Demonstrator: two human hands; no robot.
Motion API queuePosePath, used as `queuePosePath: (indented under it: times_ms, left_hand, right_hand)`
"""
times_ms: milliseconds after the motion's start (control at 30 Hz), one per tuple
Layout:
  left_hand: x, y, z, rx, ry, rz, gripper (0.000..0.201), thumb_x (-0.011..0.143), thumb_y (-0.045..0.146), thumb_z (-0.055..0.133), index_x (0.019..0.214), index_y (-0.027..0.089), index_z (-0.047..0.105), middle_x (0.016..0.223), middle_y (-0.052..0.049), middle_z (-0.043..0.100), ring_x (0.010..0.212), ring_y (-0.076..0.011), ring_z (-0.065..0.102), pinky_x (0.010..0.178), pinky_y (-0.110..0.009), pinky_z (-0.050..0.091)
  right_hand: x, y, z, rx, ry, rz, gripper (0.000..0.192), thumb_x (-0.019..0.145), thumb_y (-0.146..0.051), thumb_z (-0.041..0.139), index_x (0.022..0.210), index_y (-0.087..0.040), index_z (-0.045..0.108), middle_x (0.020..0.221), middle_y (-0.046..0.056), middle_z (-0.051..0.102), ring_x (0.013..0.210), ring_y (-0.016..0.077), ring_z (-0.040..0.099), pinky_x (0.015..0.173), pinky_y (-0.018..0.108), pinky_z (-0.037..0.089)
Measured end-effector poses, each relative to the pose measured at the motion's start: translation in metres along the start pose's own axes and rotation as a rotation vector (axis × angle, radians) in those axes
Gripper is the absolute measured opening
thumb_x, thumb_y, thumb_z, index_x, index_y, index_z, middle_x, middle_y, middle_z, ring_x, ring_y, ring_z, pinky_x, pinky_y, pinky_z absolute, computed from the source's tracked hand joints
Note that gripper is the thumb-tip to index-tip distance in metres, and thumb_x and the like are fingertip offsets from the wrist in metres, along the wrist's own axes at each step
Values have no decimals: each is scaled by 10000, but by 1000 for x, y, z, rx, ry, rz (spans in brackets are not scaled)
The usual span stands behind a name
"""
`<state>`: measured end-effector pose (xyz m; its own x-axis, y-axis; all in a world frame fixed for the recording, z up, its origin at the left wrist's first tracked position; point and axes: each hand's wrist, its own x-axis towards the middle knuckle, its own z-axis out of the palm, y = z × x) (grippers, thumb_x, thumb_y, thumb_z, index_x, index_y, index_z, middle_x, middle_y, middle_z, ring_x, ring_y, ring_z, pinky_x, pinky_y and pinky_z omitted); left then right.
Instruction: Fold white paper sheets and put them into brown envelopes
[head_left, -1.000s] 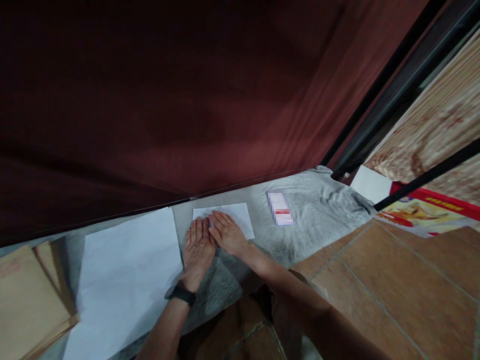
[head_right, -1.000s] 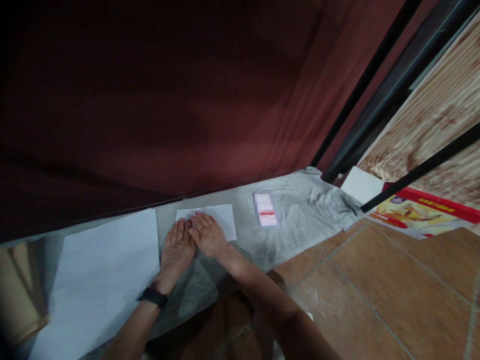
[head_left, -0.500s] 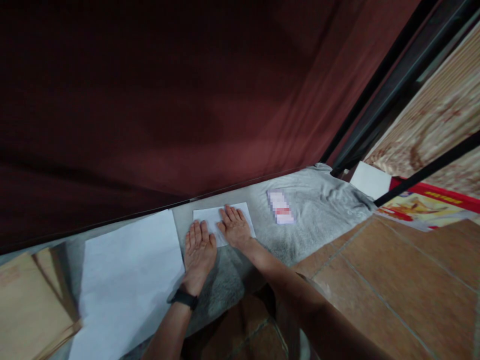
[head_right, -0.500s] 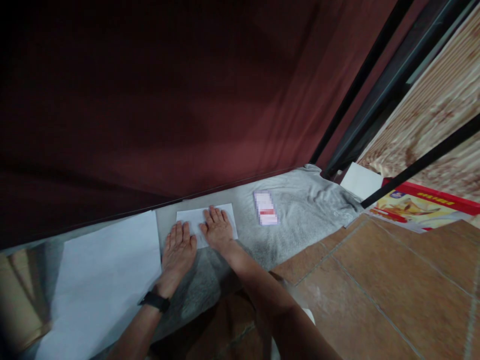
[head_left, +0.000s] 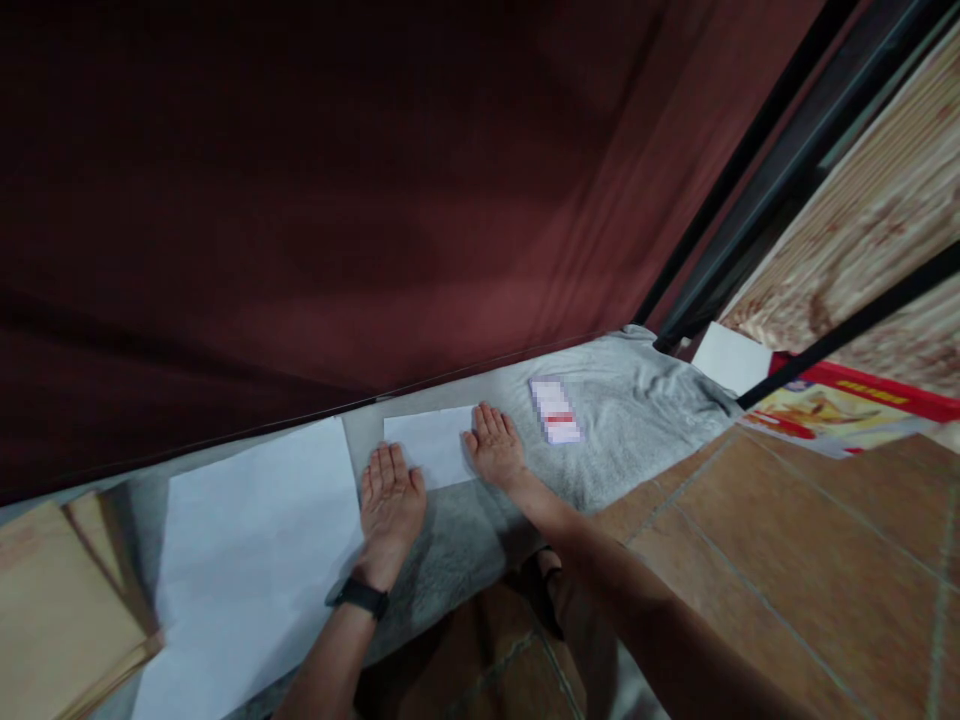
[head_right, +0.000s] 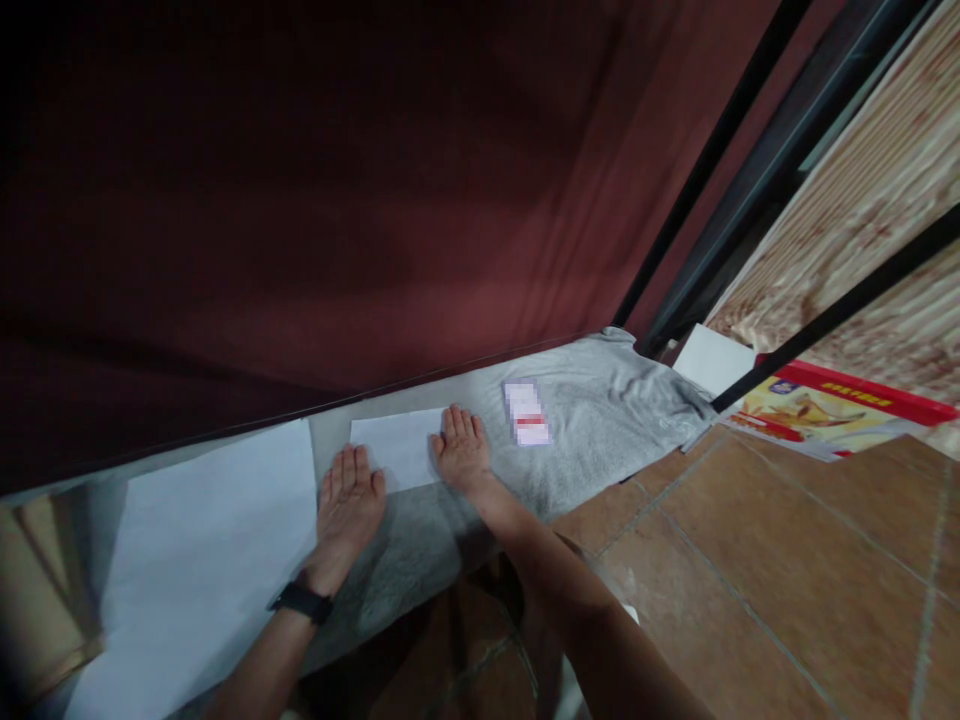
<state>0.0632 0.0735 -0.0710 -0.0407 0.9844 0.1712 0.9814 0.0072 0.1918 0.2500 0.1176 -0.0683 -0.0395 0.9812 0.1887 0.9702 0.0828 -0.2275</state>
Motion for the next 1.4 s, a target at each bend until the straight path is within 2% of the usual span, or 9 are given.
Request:
queuePosePath:
  times_ms: [200, 333, 467, 667, 833, 933, 1000, 1200, 1400]
  left_hand:
    - [-2, -5, 4, -61, 85, 15, 630, 1001, 279, 306, 1527, -61, 377, 1601, -292, 376, 1533, -359, 313, 1241, -545, 269]
    - [-7, 0, 3, -100, 165, 153, 610, 1006, 257, 281, 1547, -9, 375, 1611, -248, 392, 1549, -319, 290, 1245, -524, 280]
    - [-16, 11, -1, -52, 61, 315, 587, 1023, 317, 320, 1563, 104, 406, 1645, -154, 376, 1559, -303, 271, 1258, -514, 258]
    - [-19, 15, -4, 39, -43, 322, 573, 1034, 356, 332, 1568, 167, 413, 1655, -120, 358, 1559, -292, 274, 1264, -524, 220]
    - [-17, 14, -6, 72, -72, 337, 548, 1025, 341, 355, 1548, 217, 458, 1662, -108, 340, 1557, -309, 277, 1251, -544, 240]
    - [-17, 12, -6, 95, -102, 356, 533, 1006, 270, 352, 1504, 184, 520, 1655, -107, 354, 1560, -299, 269, 1257, -532, 237]
    - [-17, 11, -5, 99, -115, 361, 537, 998, 245, 341, 1495, 170, 529, 1653, -100, 359, 1563, -289, 262, 1262, -522, 235]
    - [-18, 9, -2, 68, -76, 328, 578, 1018, 313, 312, 1574, 182, 405, 1654, -103, 355, 1562, -269, 269, 1265, -522, 229]
    - [-20, 10, 3, 30, -21, 301, 595, 1020, 334, 305, 1571, 130, 396, 1645, -143, 360, 1548, -270, 307, 1261, -518, 234]
  right_hand:
    - [-3, 3, -2, 4, -2, 50, 627, 1072, -399, 363, 1578, -29, 365, 1625, 185, 357, 1523, 307, 343, 1253, 463, 243]
    - [-6, 8, -7, -4, -11, 90, 644, 1072, -404, 363, 1569, 6, 362, 1621, 201, 356, 1524, 324, 334, 1250, 471, 238]
    - [-7, 11, -11, -18, -38, 100, 640, 1071, -401, 366, 1561, 11, 373, 1628, 200, 339, 1521, 336, 336, 1249, 478, 228]
    - [-9, 13, -16, -20, -13, 98, 604, 1067, -339, 364, 1561, 8, 376, 1622, 213, 349, 1517, 337, 344, 1247, 496, 232]
    - [-19, -5, -18, 94, -9, -133, 563, 1090, -352, 327, 1583, -85, 375, 1653, 154, 329, 1528, 270, 340, 1240, 450, 292]
    - [-28, -19, -13, 141, -64, -335, 527, 1099, -390, 334, 1570, -169, 417, 1655, 91, 353, 1528, 232, 341, 1245, 428, 299]
    - [-32, -23, -8, 139, -82, -372, 520, 1103, -403, 336, 1565, -182, 424, 1644, 79, 377, 1525, 221, 347, 1256, 427, 282]
    - [-31, -7, -4, 87, -72, -288, 542, 1097, -428, 359, 1574, -177, 406, 1662, 85, 328, 1526, 242, 343, 1263, 426, 244]
    - [-30, 4, -8, 32, -71, -159, 550, 1090, -405, 360, 1589, -175, 377, 1655, 89, 341, 1521, 237, 354, 1247, 425, 257]
